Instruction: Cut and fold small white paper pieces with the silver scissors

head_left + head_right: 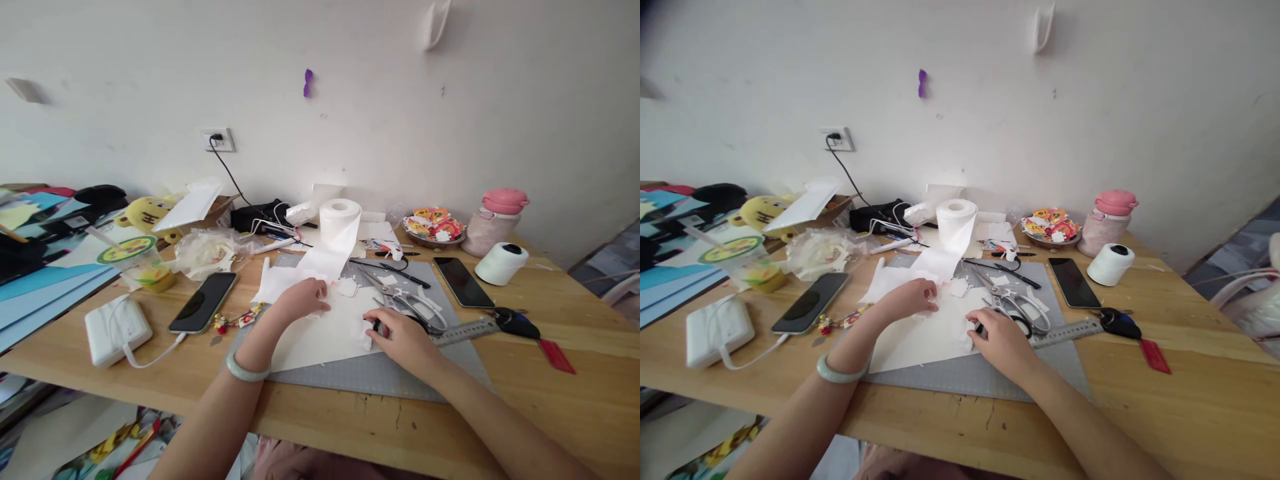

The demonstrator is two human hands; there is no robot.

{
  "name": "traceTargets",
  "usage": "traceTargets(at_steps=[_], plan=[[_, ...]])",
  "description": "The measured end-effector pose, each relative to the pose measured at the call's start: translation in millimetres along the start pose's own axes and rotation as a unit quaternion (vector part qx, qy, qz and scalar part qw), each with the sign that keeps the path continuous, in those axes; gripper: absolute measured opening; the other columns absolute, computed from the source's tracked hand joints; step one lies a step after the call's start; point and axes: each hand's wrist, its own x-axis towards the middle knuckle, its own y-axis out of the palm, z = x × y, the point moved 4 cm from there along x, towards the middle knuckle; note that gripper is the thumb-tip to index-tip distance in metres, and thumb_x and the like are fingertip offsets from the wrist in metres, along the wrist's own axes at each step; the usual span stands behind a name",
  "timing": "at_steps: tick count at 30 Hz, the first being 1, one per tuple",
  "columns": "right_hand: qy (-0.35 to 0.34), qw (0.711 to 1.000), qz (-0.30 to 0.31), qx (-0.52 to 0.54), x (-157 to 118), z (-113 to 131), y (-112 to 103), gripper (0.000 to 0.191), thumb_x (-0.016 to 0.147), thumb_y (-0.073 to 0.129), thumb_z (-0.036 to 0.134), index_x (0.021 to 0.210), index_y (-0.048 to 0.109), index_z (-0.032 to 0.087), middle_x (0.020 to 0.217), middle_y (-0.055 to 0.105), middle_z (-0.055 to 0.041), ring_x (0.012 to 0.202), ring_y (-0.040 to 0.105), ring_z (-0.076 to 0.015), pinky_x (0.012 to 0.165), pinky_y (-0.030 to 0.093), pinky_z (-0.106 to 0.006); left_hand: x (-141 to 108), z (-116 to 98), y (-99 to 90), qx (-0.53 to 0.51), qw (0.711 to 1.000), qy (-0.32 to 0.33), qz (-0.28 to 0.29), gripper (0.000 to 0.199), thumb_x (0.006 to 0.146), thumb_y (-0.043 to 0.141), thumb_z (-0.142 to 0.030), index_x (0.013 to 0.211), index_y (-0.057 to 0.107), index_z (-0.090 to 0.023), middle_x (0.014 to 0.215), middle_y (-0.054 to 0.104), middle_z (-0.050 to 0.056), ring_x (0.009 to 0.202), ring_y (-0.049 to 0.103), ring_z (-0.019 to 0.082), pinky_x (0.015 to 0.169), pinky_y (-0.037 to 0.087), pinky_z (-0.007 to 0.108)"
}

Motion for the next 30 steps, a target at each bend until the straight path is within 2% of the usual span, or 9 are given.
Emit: traceTargets(at_steps=[3, 8, 12, 16, 18, 22, 26, 30], plan=[[-0.018, 1.000, 0.001, -0.007, -0.2, -0.4, 1.5, 0.022, 0.077, 0.051, 0.023, 0.096, 0.061, 0.024, 0.095, 0.065, -0.0031, 0.062, 0.055, -0.0132, 0.063, 0.042, -0.028, 1.3, -3.0, 3.4, -0.031, 0.999, 0.014, 0.003, 0.003, 0.062, 0.058, -0.023, 0.063, 0.058, -0.020, 0.066, 0.061, 0.001, 0.063, 0.054, 0.018, 0.060, 0.038, 0.028], [-0.036, 0.999, 0.006, -0.021, -0.5, -0.1, 2.3, 0.021, 0.078, 0.050, 0.021, 0.095, 0.062, 0.025, 0.095, 0.065, -0.0020, 0.064, 0.057, -0.0140, 0.064, 0.043, -0.028, -0.1, -4.0, 2.0, -0.080, 0.997, 0.010, -0.015, 0.003, 0.063, 0.052, -0.020, 0.061, 0.054, -0.020, 0.060, 0.059, 0.000, 0.060, 0.053, 0.017, 0.057, 0.038, 0.027], [-0.044, 0.999, 0.010, -0.020, -1.2, 0.7, 1.9, 0.019, 0.080, 0.049, 0.023, 0.094, 0.062, 0.024, 0.096, 0.065, -0.0019, 0.062, 0.057, -0.0134, 0.064, 0.043, -0.028, -0.9, -3.9, 4.2, -0.141, 0.990, -0.013, 0.005, 0.007, 0.068, 0.048, -0.018, 0.061, 0.049, -0.020, 0.051, 0.058, -0.001, 0.050, 0.055, 0.015, 0.051, 0.040, 0.026], [-0.060, 0.998, 0.004, -0.016, -1.2, 1.4, 2.4, 0.017, 0.079, 0.050, 0.022, 0.092, 0.062, 0.024, 0.098, 0.063, -0.0026, 0.059, 0.056, -0.0120, 0.063, 0.044, -0.028, 0.2, -10.0, 4.4, -0.210, 0.977, -0.031, 0.009, 0.010, 0.076, 0.043, -0.019, 0.066, 0.043, -0.019, 0.062, 0.064, 0.002, 0.050, 0.060, 0.013, 0.049, 0.045, 0.024], [-0.064, 0.998, 0.001, -0.017, -1.0, 2.0, 2.5, 0.017, 0.079, 0.050, 0.021, 0.091, 0.062, 0.024, 0.098, 0.063, -0.0025, 0.059, 0.056, -0.0118, 0.063, 0.044, -0.028, 0.3, -13.4, 2.3, -0.261, 0.964, -0.043, -0.014, 0.010, 0.080, 0.039, -0.020, 0.070, 0.040, -0.019, 0.066, 0.065, 0.003, 0.051, 0.061, 0.012, 0.049, 0.047, 0.023], [-0.065, 0.998, 0.003, -0.023, -0.8, 4.0, 2.1, 0.018, 0.079, 0.049, 0.019, 0.091, 0.062, 0.023, 0.097, 0.063, -0.0026, 0.059, 0.055, -0.0115, 0.063, 0.044, -0.027, -0.2, -15.0, 1.3, -0.358, 0.930, -0.070, -0.056, 0.011, 0.085, 0.036, -0.019, 0.074, 0.037, -0.020, 0.062, 0.064, 0.002, 0.050, 0.061, 0.012, 0.052, 0.049, 0.025], [-0.065, 0.997, 0.000, -0.031, -1.1, 4.2, 1.6, 0.017, 0.080, 0.048, 0.021, 0.092, 0.061, 0.023, 0.099, 0.063, -0.0032, 0.060, 0.055, -0.0119, 0.063, 0.044, -0.027, 1.0, -11.5, 6.4, -0.369, 0.925, -0.082, -0.038, 0.014, 0.085, 0.038, -0.024, 0.072, 0.040, -0.019, 0.064, 0.065, 0.003, 0.055, 0.062, 0.015, 0.060, 0.049, 0.031], [-0.067, 0.997, -0.004, -0.033, -1.2, 3.3, 1.3, 0.017, 0.082, 0.046, 0.022, 0.092, 0.060, 0.022, 0.097, 0.062, -0.0037, 0.060, 0.056, -0.0122, 0.064, 0.044, -0.028, -1.0, -8.0, 6.6, -0.397, 0.912, -0.104, -0.013, 0.017, 0.081, 0.043, -0.030, 0.071, 0.046, -0.016, 0.083, 0.066, 0.010, 0.069, 0.064, 0.017, 0.068, 0.049, 0.032]])
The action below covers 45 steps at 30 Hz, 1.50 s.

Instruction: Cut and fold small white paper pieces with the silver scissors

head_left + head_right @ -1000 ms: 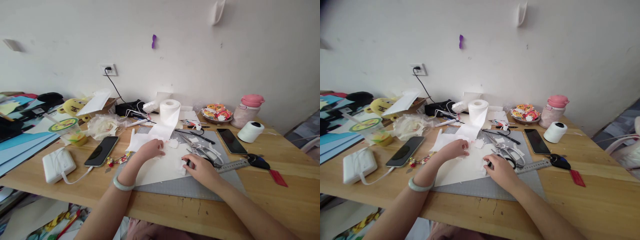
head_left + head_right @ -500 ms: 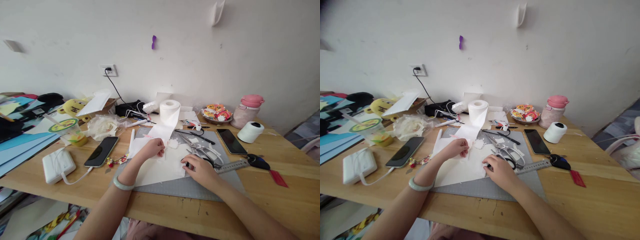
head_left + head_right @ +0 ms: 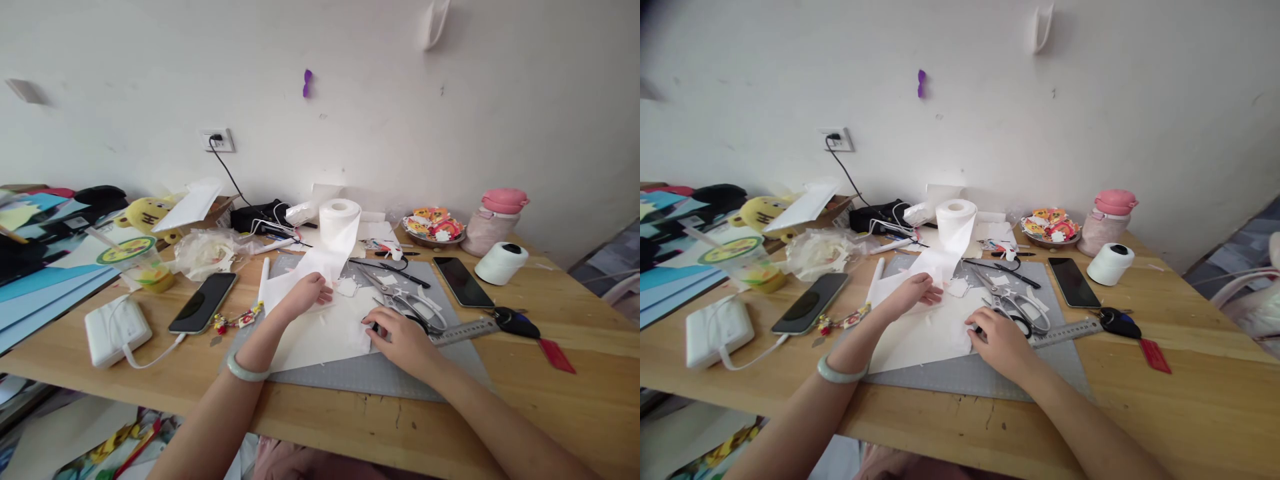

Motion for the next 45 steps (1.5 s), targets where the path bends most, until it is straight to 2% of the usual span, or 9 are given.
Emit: traceTargets(at_steps=[6, 9, 11, 14, 17, 25, 39, 43, 45], plan=[[-0.002, 1.000, 0.006, -0.013, -0.5, 1.4, -1.0, 0.018, 0.083, 0.044, 0.023, 0.092, 0.059, 0.022, 0.099, 0.062, -0.0036, 0.062, 0.056, -0.0128, 0.065, 0.045, -0.029, -8.9, -9.5, -2.4, -0.079, 0.995, 0.008, 0.065, 0.019, 0.075, 0.048, -0.035, 0.078, 0.051, -0.016, 0.109, 0.058, 0.010, 0.089, 0.060, 0.018, 0.079, 0.044, 0.032], [-0.001, 1.000, 0.005, -0.013, -0.8, 2.0, -1.7, 0.018, 0.083, 0.044, 0.023, 0.092, 0.059, 0.022, 0.098, 0.062, -0.0035, 0.063, 0.057, -0.0131, 0.064, 0.045, -0.028, -11.4, -18.0, -7.2, 0.009, 0.997, 0.060, 0.054, 0.020, 0.073, 0.048, -0.037, 0.075, 0.051, -0.017, 0.090, 0.060, 0.005, 0.077, 0.057, 0.015, 0.069, 0.043, 0.028], [-0.004, 1.000, 0.003, -0.015, -0.7, 2.2, -2.1, 0.017, 0.083, 0.045, 0.023, 0.092, 0.060, 0.022, 0.097, 0.062, -0.0034, 0.063, 0.057, -0.0129, 0.064, 0.044, -0.028, -13.7, -22.8, -7.4, 0.095, 0.988, 0.090, 0.084, 0.018, 0.071, 0.049, -0.035, 0.069, 0.050, -0.017, 0.073, 0.056, 0.000, 0.063, 0.051, 0.012, 0.062, 0.040, 0.025], [-0.009, 1.000, 0.001, -0.020, -0.3, 2.3, -2.2, 0.018, 0.083, 0.045, 0.022, 0.092, 0.060, 0.022, 0.097, 0.062, -0.0030, 0.062, 0.056, -0.0118, 0.064, 0.044, -0.027, -16.6, -22.7, -4.8, 0.236, 0.954, 0.102, 0.154, 0.015, 0.068, 0.051, -0.031, 0.067, 0.055, -0.017, 0.063, 0.053, -0.003, 0.060, 0.047, 0.012, 0.059, 0.036, 0.024], [-0.011, 1.000, 0.002, -0.024, -0.3, 2.8, -1.7, 0.018, 0.083, 0.045, 0.021, 0.093, 0.060, 0.021, 0.098, 0.062, -0.0030, 0.063, 0.056, -0.0116, 0.066, 0.044, -0.027, -15.3, -14.2, -3.8, 0.341, 0.917, 0.083, 0.190, 0.011, 0.065, 0.055, -0.027, 0.065, 0.060, -0.017, 0.063, 0.057, -0.002, 0.064, 0.050, 0.014, 0.061, 0.034, 0.024], [-0.002, 0.999, 0.016, -0.030, -0.5, 2.6, -0.4, 0.018, 0.084, 0.045, 0.022, 0.094, 0.059, 0.021, 0.099, 0.062, -0.0021, 0.065, 0.057, -0.0118, 0.066, 0.044, -0.027, -7.4, 0.9, -7.8, 0.370, 0.900, 0.062, 0.221, 0.015, 0.059, 0.062, -0.020, 0.074, 0.064, -0.019, 0.071, 0.061, -0.002, 0.070, 0.055, 0.015, 0.064, 0.037, 0.023], [-0.010, 0.999, 0.010, -0.031, -0.1, 2.5, 0.1, 0.018, 0.083, 0.046, 0.021, 0.092, 0.061, 0.020, 0.096, 0.063, -0.0027, 0.064, 0.057, -0.0119, 0.065, 0.044, -0.027, -7.5, -0.4, 3.1, 0.410, 0.881, 0.147, 0.185, 0.012, 0.067, 0.051, -0.020, 0.071, 0.062, -0.019, 0.074, 0.063, 0.001, 0.068, 0.053, 0.017, 0.061, 0.035, 0.026], [-0.011, 1.000, 0.003, -0.028, -0.2, 3.0, -0.9, 0.017, 0.083, 0.046, 0.021, 0.091, 0.060, 0.020, 0.096, 0.063, -0.0034, 0.064, 0.057, -0.0124, 0.065, 0.045, -0.027, -8.9, -9.6, 4.2, 0.373, 0.902, 0.177, 0.130, 0.015, 0.073, 0.044, -0.021, 0.073, 0.059, -0.018, 0.078, 0.063, 0.003, 0.072, 0.054, 0.017, 0.067, 0.038, 0.028], [-0.002, 1.000, -0.007, -0.011, -0.4, 2.6, -2.1, 0.017, 0.083, 0.045, 0.023, 0.092, 0.060, 0.021, 0.095, 0.063, -0.0035, 0.065, 0.057, -0.0127, 0.064, 0.045, -0.028, -11.2, -13.3, 8.7, 0.319, 0.920, 0.183, 0.132, 0.014, 0.075, 0.043, -0.023, 0.072, 0.056, -0.018, 0.074, 0.060, 0.002, 0.071, 0.053, 0.016, 0.067, 0.039, 0.028]])
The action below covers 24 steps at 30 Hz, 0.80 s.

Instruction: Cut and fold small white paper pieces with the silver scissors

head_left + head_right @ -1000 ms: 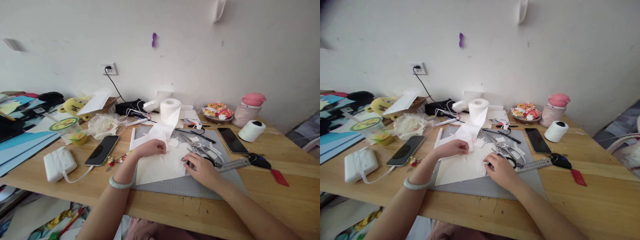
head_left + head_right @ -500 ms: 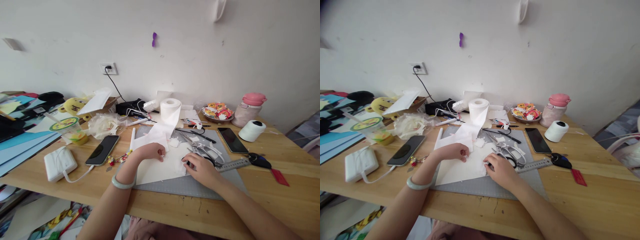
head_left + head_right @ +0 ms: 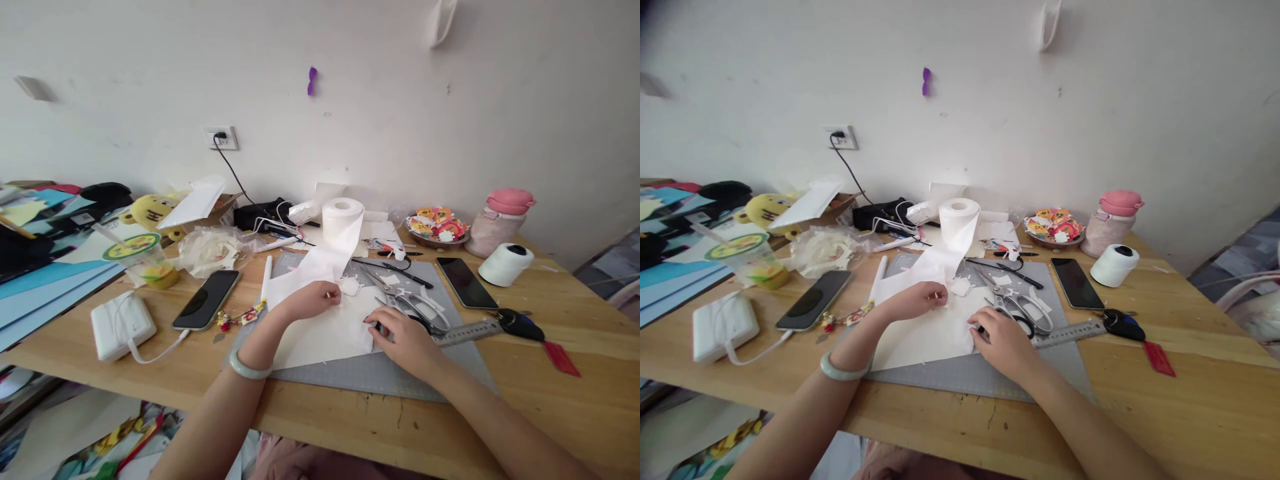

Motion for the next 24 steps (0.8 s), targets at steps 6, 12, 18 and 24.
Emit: traceTargets(at_steps=[6, 12, 18, 24], plan=[[0.022, 0.994, -0.063, 0.089, 0.8, -3.9, -2.8, 0.028, 0.082, 0.052, 0.032, 0.108, 0.053, 0.021, 0.096, 0.061, -0.0047, 0.065, 0.057, -0.0132, 0.060, 0.048, -0.027, 1.5, -22.1, 21.4, -0.228, 0.972, 0.018, 0.057, 0.016, 0.079, 0.048, -0.033, 0.077, 0.050, -0.017, 0.067, 0.051, -0.002, 0.061, 0.050, 0.010, 0.060, 0.040, 0.024], [-0.005, 0.983, -0.079, 0.168, 1.6, -4.7, 2.1, 0.025, 0.081, 0.053, 0.024, 0.105, 0.056, 0.020, 0.093, 0.062, -0.0041, 0.080, 0.060, -0.0145, 0.073, 0.050, -0.027, 1.3, -34.9, 38.1, -0.316, 0.940, 0.069, 0.109, 0.020, 0.078, 0.055, -0.035, 0.080, 0.050, -0.016, 0.071, 0.052, -0.002, 0.062, 0.049, 0.008, 0.060, 0.039, 0.022], [0.019, 0.980, -0.080, 0.182, 1.7, -3.3, -1.2, 0.013, 0.082, 0.050, 0.025, 0.084, 0.063, 0.020, 0.080, 0.065, -0.0027, 0.072, 0.061, -0.0151, 0.066, 0.050, -0.026, 3.4, -32.9, 41.0, -0.353, 0.930, 0.050, 0.093, 0.020, 0.077, 0.058, -0.033, 0.081, 0.047, -0.017, 0.069, 0.052, -0.003, 0.061, 0.050, 0.008, 0.060, 0.038, 0.022], [0.044, 0.980, -0.103, 0.166, 2.7, -5.5, -5.0, 0.013, 0.080, 0.050, 0.023, 0.080, 0.062, 0.020, 0.075, 0.065, -0.0038, 0.069, 0.062, -0.0167, 0.064, 0.051, -0.029, 3.9, -32.7, 40.2, -0.380, 0.920, 0.043, 0.083, 0.017, 0.077, 0.058, -0.030, 0.083, 0.048, -0.017, 0.071, 0.057, -0.001, 0.068, 0.054, 0.011, 0.066, 0.041, 0.025]])
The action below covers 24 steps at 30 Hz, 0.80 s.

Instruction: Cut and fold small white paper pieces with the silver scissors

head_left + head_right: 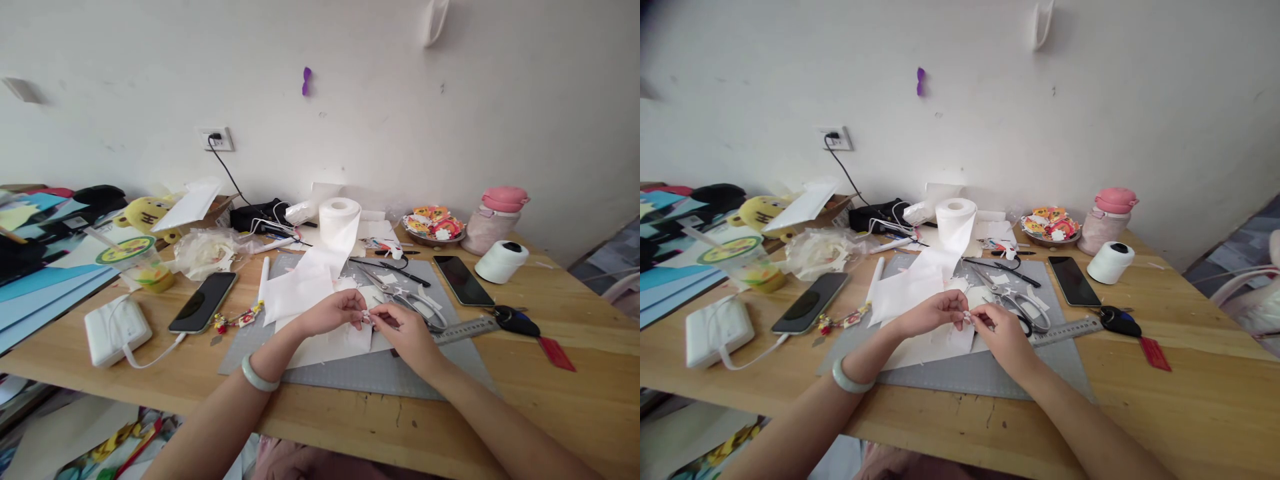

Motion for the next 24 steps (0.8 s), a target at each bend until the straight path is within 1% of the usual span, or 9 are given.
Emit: traceTargets(at_steps=[4, 7, 9, 13, 18, 24], plan=[[-0.008, 1.000, 0.007, 0.017, -0.4, 0.3, 2.2, 0.015, 0.078, 0.049, 0.020, 0.086, 0.061, 0.019, 0.084, 0.066, -0.0051, 0.073, 0.063, -0.0159, 0.066, 0.053, -0.027, 0.5, 1.2, -1.0, -0.027, 1.000, 0.008, -0.007, 0.021, 0.074, 0.061, -0.027, 0.088, 0.049, -0.017, 0.073, 0.059, 0.000, 0.071, 0.055, 0.011, 0.069, 0.041, 0.026], [-0.003, 0.999, 0.020, 0.039, -0.4, 1.5, 3.4, 0.016, 0.078, 0.051, 0.024, 0.090, 0.061, 0.018, 0.089, 0.065, -0.0057, 0.077, 0.063, -0.0156, 0.069, 0.053, -0.026, 1.4, 2.5, -1.9, -0.032, 0.999, 0.012, -0.004, 0.022, 0.072, 0.064, -0.027, 0.086, 0.051, -0.017, 0.071, 0.058, -0.001, 0.070, 0.055, 0.011, 0.069, 0.041, 0.026], [0.002, 0.999, 0.027, 0.037, 0.1, 2.2, 3.1, 0.014, 0.078, 0.053, 0.025, 0.087, 0.062, 0.019, 0.085, 0.065, -0.0048, 0.075, 0.062, -0.0152, 0.068, 0.053, -0.026, 2.0, 4.1, -2.2, -0.040, 0.999, 0.009, 0.003, 0.023, 0.072, 0.064, -0.026, 0.087, 0.050, -0.017, 0.070, 0.058, -0.001, 0.069, 0.056, 0.011, 0.068, 0.041, 0.026], [-0.002, 1.000, 0.027, 0.005, 0.9, 3.6, 0.9, 0.012, 0.079, 0.051, 0.021, 0.077, 0.062, 0.019, 0.075, 0.064, -0.0020, 0.069, 0.060, -0.0139, 0.064, 0.050, -0.025, 2.9, 8.5, -3.2, -0.044, 0.999, -0.007, 0.007, 0.023, 0.071, 0.065, -0.022, 0.087, 0.048, -0.018, 0.073, 0.062, 0.000, 0.069, 0.058, 0.011, 0.069, 0.043, 0.026], [0.009, 1.000, 0.021, 0.000, 0.7, 1.4, 0.3, 0.011, 0.078, 0.050, 0.021, 0.077, 0.061, 0.020, 0.074, 0.065, -0.0017, 0.069, 0.061, -0.0147, 0.063, 0.050, -0.026, 2.4, 9.4, -3.8, -0.019, 1.000, -0.015, 0.003, 0.020, 0.072, 0.063, -0.022, 0.086, 0.049, -0.018, 0.074, 0.063, 0.000, 0.070, 0.059, 0.012, 0.071, 0.044, 0.027], [0.010, 1.000, 0.002, -0.020, 1.8, -1.5, -1.5, 0.010, 0.078, 0.050, 0.022, 0.076, 0.059, 0.020, 0.074, 0.065, -0.0025, 0.068, 0.061, -0.0154, 0.063, 0.050, -0.027, 1.4, 5.9, -3.9, -0.004, 1.000, -0.018, -0.006, 0.019, 0.073, 0.062, -0.022, 0.085, 0.048, -0.018, 0.069, 0.061, -0.001, 0.069, 0.059, 0.012, 0.068, 0.044, 0.027]])
